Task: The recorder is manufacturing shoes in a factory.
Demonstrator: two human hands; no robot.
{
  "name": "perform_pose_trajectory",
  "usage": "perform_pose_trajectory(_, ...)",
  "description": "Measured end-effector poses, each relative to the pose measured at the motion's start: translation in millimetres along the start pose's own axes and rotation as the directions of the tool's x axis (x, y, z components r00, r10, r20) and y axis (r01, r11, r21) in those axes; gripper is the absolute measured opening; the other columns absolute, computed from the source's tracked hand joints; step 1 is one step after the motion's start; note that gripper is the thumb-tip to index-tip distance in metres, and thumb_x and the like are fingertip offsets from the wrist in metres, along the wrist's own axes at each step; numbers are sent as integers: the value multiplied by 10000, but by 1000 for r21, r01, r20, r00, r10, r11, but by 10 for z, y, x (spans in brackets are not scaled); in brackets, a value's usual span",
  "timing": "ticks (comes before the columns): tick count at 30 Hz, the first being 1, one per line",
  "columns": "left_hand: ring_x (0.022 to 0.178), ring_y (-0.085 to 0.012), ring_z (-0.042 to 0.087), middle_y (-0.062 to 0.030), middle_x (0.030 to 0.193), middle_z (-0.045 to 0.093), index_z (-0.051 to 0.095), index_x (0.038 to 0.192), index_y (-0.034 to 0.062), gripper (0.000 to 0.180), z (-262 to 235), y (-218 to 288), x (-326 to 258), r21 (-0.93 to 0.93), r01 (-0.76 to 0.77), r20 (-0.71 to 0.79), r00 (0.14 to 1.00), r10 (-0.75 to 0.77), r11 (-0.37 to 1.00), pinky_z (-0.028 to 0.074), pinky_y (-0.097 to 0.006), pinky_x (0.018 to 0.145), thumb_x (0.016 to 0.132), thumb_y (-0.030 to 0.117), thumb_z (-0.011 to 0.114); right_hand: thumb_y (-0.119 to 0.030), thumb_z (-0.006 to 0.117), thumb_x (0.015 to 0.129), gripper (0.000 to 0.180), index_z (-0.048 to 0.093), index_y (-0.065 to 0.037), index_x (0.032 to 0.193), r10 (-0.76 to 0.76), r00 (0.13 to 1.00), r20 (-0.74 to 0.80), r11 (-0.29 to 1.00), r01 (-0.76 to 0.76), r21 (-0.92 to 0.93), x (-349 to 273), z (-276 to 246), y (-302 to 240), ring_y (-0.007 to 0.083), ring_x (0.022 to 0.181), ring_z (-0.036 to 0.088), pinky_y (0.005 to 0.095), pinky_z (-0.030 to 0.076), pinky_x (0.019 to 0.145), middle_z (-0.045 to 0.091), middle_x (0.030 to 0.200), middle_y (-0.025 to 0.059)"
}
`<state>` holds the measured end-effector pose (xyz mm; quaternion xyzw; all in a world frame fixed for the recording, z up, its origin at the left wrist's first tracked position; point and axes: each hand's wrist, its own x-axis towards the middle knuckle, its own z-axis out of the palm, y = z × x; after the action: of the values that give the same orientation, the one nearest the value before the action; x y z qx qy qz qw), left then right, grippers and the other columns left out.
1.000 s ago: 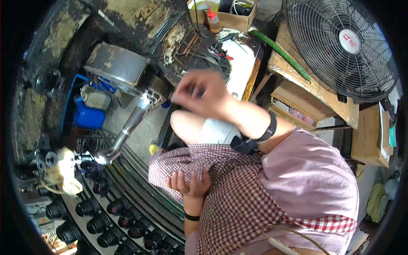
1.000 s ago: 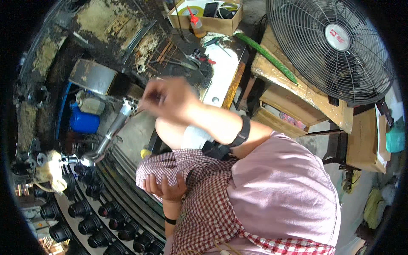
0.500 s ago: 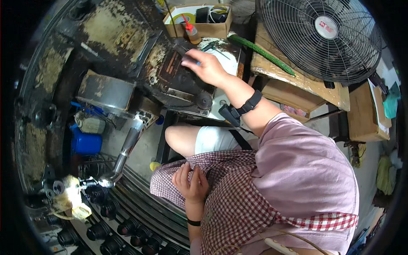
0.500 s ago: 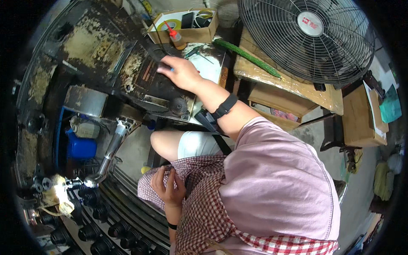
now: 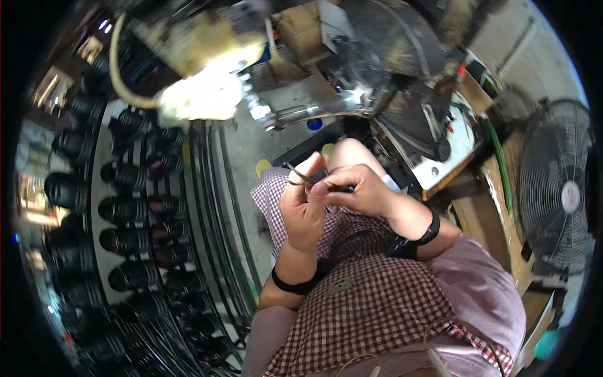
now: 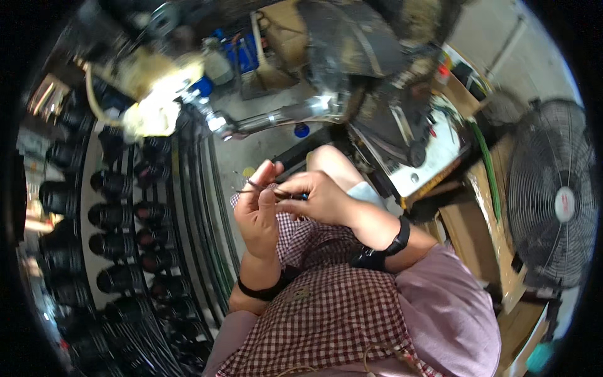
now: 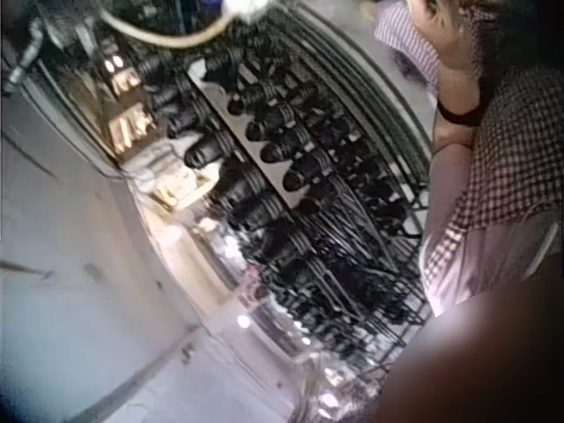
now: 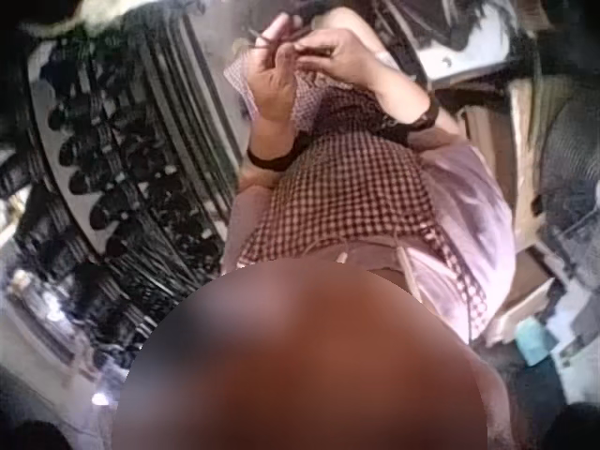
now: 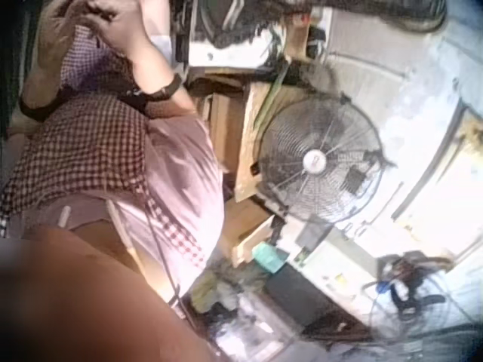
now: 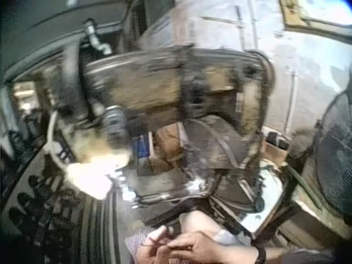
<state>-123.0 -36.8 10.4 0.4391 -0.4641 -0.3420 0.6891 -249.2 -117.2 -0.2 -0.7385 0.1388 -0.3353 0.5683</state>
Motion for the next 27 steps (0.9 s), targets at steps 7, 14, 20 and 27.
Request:
perform_pose_trajectory(7, 723, -125, 561, -38, 823, 533, 420, 1277, -109, 511, -397, 266, 273, -75, -283, -373, 897, 236, 956, 477, -237, 642, 981, 305, 470, -65, 760, 758, 222, 639, -13, 937, 18, 992, -123, 986, -38, -163, 575, 192, -324, 112, 702, 606, 231, 485, 649, 641, 786, 42)
perform_pose_trajectory(14, 856, -200, 627, -164, 1043, 623, 555, 1175, -34, 295, -931, 346, 819, 277, -227, -118, 956, 267, 934, 493, -296, 765, 901, 78, 552, -10, 657, 811, 132, 587, 0, 921, 243, 887, -392, 944, -123, 307, 738, 334, -447, 24, 601, 493, 165, 404, 550, 580, 745, -1)
perform_pose_trajectory(20, 876, -269, 663, -127, 1082, 659, 657, 1014, 48, 201, -1075, 336, 956, 571, -389, 278, 920, 276, 723, 537, -340, 747, 843, 68, 554, -203, 561, 934, 256, 625, 9, 1064, 444, 829, -341, 882, -338, 328, 808, 554, -369, 26, 424, 395, 171, 263, 393, 604, 670, 14)
perform_pose_trajectory(27, 783, -257, 663, -89, 979, 682, 680, 976, 62, 209, -1226, 472, 1104, 439, -283, 311, 938, 151, 853, 525, -336, 633, 834, 114, 535, -126, 572, 922, 125, 559, -30, 843, 487, 815, -315, 763, -221, 608, 912, 760, -277, 56, 386, 378, 174, 251, 366, 595, 634, 99)
